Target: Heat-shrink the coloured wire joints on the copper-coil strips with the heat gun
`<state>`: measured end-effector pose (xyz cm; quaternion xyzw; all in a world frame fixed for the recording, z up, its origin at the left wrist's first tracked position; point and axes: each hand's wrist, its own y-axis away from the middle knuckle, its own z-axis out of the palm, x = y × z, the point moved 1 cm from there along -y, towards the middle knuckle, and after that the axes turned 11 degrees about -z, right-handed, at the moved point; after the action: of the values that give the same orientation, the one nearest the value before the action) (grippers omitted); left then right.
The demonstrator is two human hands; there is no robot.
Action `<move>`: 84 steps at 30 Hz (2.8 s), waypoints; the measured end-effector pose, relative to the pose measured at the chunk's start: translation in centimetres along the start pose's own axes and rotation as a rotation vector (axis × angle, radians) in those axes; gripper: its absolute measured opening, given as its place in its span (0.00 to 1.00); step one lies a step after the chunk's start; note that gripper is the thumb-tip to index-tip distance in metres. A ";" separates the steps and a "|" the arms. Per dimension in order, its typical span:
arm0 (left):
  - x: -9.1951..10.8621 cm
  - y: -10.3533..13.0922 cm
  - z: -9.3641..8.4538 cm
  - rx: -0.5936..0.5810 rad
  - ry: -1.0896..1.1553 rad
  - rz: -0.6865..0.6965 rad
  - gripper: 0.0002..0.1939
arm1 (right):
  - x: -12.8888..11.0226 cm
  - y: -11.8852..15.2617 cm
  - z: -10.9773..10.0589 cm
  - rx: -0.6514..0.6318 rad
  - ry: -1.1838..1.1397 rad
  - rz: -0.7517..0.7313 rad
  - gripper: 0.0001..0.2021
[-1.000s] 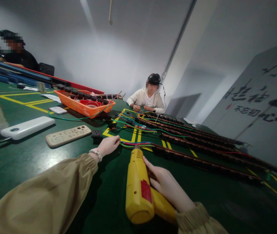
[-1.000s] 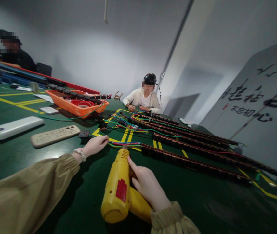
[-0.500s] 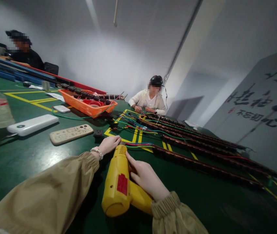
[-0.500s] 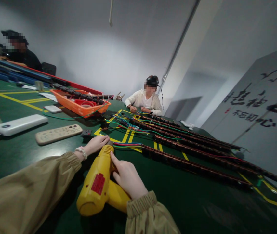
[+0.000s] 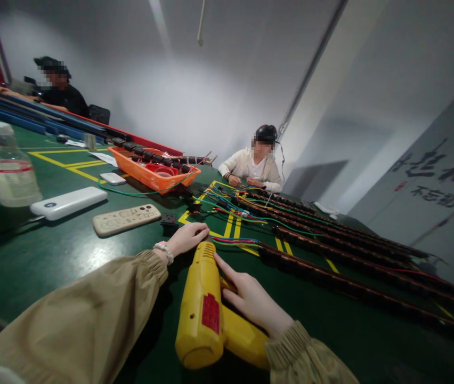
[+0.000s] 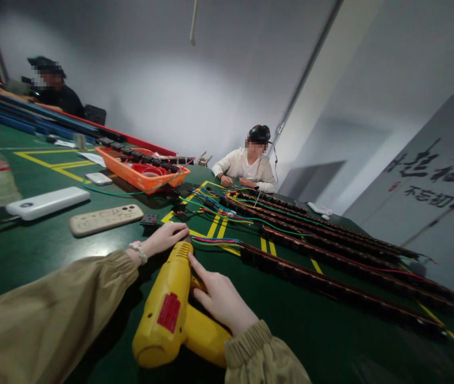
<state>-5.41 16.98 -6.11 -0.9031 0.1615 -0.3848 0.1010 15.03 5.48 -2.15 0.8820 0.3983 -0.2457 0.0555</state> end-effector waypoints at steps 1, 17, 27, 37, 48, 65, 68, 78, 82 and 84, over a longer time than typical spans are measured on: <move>0.1 0.0 0.0 0.004 0.004 0.010 0.20 | 0.2 0.2 -0.1 -0.005 -0.011 0.003 0.36; -1.0 -0.4 0.7 0.009 -0.039 -0.028 0.15 | 5.0 5.8 -2.5 0.059 -0.115 0.146 0.33; -0.6 0.1 0.8 0.045 -0.324 -0.064 0.17 | 6.6 8.8 -4.3 0.060 0.172 0.286 0.30; 0.5 0.4 0.9 0.107 -0.504 -0.234 0.19 | 5.4 8.8 -4.7 0.031 0.232 0.264 0.11; 0.2 0.3 1.0 0.094 -0.533 -0.196 0.18 | 3.2 7.2 -3.1 0.063 0.158 0.189 0.11; -0.1 0.3 0.7 0.062 -0.301 -0.123 0.18 | -1.2 2.2 0.3 0.073 0.259 0.000 0.04; -0.2 0.3 0.7 0.039 -0.294 -0.127 0.18 | -1.6 1.9 0.6 0.079 0.252 -0.011 0.04; -0.2 0.8 0.3 -0.003 -0.192 -0.103 0.21 | -1.0 1.8 0.9 0.084 0.089 -0.029 0.05; 0.0 1.1 0.1 -0.014 -0.105 -0.106 0.23 | -1.0 1.8 0.9 0.061 0.079 -0.054 0.08; 0.1 1.2 0.0 -0.012 -0.074 -0.100 0.24 | -0.9 1.9 0.7 0.055 0.099 -0.062 0.08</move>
<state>-5.61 15.81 -6.48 -0.9242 0.1147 -0.3548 0.0823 15.66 3.35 -2.53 0.8814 0.4209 -0.2142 0.0039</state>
